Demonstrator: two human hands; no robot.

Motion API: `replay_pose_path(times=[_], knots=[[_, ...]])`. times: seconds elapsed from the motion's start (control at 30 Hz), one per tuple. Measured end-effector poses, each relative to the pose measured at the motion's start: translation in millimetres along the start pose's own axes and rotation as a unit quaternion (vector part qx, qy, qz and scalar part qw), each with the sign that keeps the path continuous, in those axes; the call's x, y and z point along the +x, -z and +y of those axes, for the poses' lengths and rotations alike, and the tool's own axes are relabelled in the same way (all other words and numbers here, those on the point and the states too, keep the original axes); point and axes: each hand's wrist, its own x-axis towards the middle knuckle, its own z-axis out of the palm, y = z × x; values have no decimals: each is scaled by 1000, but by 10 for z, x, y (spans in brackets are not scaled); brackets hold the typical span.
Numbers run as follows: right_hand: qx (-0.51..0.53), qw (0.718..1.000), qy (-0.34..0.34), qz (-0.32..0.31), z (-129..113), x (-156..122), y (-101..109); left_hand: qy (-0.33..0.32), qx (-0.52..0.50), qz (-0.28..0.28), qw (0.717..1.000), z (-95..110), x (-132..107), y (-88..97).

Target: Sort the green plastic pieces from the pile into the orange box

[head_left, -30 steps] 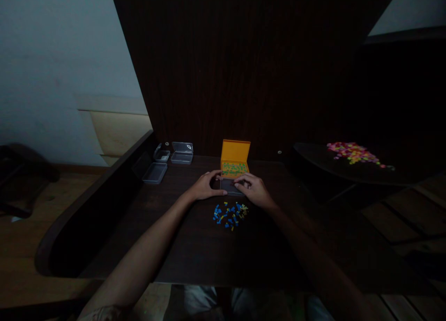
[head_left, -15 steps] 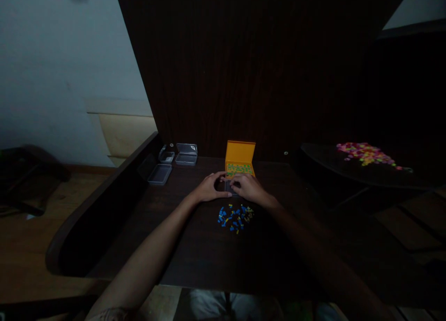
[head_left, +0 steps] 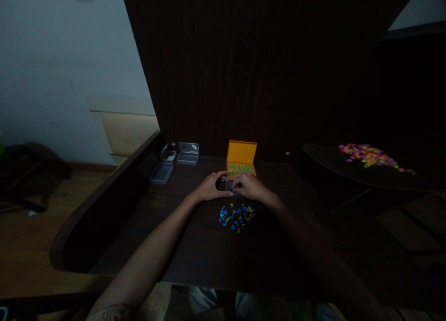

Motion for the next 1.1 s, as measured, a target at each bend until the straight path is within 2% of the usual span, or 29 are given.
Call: replay_pose_path(times=[0.23,0.43,0.97,1.1], knots=[[-11,1000,-21,-14,-33,-9,98,-11,6,0,1000,-31,5,-9],[-8,999,-3,-35,57,12,44,-1,3,2,1000,-30,7,-10],[63,995,-52,-60,70,47,52,4,-1,-2,1000,-22,4,1],[76,995,-48,-48,82,58,31,6,3,-3,1000,-9,4,7]])
